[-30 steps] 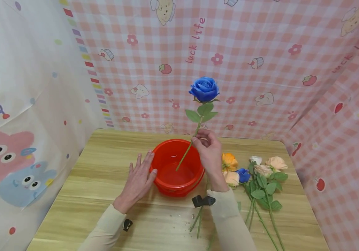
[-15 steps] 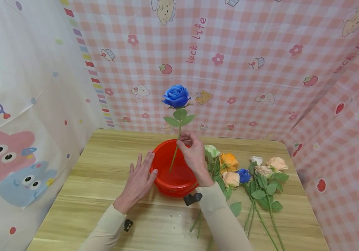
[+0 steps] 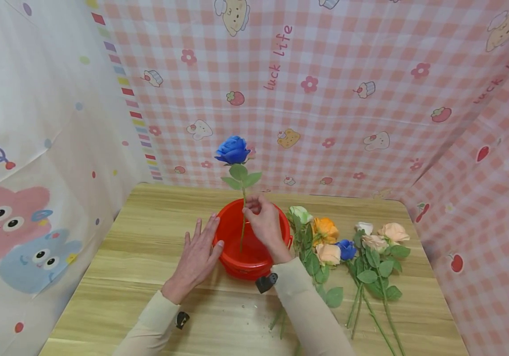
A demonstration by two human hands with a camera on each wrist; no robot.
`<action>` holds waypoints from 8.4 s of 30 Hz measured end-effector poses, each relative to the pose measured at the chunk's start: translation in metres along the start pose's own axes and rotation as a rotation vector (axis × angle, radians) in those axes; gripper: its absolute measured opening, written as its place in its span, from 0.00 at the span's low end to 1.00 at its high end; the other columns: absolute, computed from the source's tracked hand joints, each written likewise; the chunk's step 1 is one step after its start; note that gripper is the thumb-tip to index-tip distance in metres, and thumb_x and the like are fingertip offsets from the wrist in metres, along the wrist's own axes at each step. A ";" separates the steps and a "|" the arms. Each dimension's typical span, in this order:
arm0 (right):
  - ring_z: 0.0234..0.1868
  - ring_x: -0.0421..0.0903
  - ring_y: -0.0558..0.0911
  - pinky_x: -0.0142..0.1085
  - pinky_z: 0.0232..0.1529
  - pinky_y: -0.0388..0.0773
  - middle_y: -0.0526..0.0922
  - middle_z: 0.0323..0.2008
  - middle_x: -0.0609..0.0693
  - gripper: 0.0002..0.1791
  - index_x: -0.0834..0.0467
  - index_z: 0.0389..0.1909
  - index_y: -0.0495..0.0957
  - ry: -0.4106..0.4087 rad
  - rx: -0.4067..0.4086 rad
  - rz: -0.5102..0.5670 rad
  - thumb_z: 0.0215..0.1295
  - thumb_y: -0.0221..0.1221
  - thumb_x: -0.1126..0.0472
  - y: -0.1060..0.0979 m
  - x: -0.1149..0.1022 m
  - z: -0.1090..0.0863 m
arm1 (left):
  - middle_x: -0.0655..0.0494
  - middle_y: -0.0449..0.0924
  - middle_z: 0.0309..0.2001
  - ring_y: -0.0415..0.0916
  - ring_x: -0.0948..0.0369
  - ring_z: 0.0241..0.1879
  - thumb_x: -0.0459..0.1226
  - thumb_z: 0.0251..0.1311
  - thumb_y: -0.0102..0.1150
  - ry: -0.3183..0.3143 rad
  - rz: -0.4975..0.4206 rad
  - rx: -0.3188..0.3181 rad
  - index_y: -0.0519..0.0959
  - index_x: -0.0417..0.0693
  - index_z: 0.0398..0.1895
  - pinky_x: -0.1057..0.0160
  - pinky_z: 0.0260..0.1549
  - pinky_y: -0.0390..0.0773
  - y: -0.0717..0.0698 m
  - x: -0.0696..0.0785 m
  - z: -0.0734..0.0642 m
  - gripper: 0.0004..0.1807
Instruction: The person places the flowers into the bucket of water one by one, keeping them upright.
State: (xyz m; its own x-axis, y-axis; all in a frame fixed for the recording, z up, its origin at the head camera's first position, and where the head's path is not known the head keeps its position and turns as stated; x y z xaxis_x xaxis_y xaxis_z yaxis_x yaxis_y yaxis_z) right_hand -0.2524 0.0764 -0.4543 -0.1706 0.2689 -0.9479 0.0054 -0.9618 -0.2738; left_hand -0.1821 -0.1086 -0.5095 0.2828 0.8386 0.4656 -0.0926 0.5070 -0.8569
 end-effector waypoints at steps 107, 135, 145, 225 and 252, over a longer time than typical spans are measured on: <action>0.49 0.44 0.88 0.32 0.53 0.83 0.84 0.55 0.67 0.23 0.73 0.60 0.74 0.338 0.200 0.212 0.81 0.53 0.56 -0.106 0.098 -0.091 | 0.52 0.50 0.83 0.44 0.37 0.80 0.48 0.77 0.47 -0.027 -0.066 0.007 0.55 0.48 0.83 0.22 0.68 0.46 0.004 0.000 0.000 0.36; 0.61 0.65 0.80 0.49 0.61 0.79 0.77 0.60 0.74 0.28 0.75 0.70 0.66 0.437 0.028 0.082 0.80 0.53 0.59 -0.090 0.127 -0.110 | 0.55 0.47 0.83 0.43 0.39 0.80 0.47 0.78 0.47 -0.032 -0.073 -0.001 0.54 0.49 0.84 0.23 0.69 0.46 0.004 -0.001 0.000 0.36; 0.64 0.68 0.77 0.52 0.65 0.76 0.73 0.64 0.76 0.32 0.78 0.72 0.61 0.482 -0.027 0.064 0.79 0.53 0.60 -0.087 0.124 -0.109 | 0.54 0.48 0.83 0.44 0.38 0.80 0.48 0.78 0.47 -0.041 -0.076 -0.007 0.54 0.49 0.84 0.23 0.69 0.44 0.004 0.000 0.000 0.36; 0.39 0.38 0.87 0.32 0.44 0.85 0.87 0.40 0.50 0.26 0.77 0.67 0.68 0.501 0.010 0.296 0.72 0.59 0.72 -0.109 0.117 -0.099 | 0.55 0.48 0.83 0.45 0.38 0.80 0.47 0.78 0.47 -0.027 -0.096 -0.002 0.55 0.49 0.83 0.22 0.68 0.48 0.007 0.001 0.001 0.35; 0.49 0.38 0.85 0.30 0.52 0.82 0.79 0.49 0.47 0.26 0.68 0.70 0.71 0.313 0.121 0.193 0.75 0.60 0.63 -0.148 0.037 -0.076 | 0.55 0.49 0.83 0.47 0.37 0.79 0.46 0.77 0.48 -0.025 -0.082 0.015 0.55 0.49 0.83 0.22 0.68 0.49 0.006 -0.002 0.000 0.36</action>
State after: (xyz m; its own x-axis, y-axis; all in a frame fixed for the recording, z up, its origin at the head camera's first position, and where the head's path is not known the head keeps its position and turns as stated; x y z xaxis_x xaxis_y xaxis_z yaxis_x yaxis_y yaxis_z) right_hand -0.1847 0.2329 -0.4615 0.1315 0.0677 -0.9890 -0.1114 -0.9903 -0.0826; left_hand -0.1835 -0.1077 -0.5156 0.2657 0.7990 0.5394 -0.0842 0.5766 -0.8127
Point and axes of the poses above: each hand's wrist, its own z-axis towards the middle knuckle, its own y-axis out of the palm, x = y × z, the point moved 4 cm from there along z, towards the middle knuckle
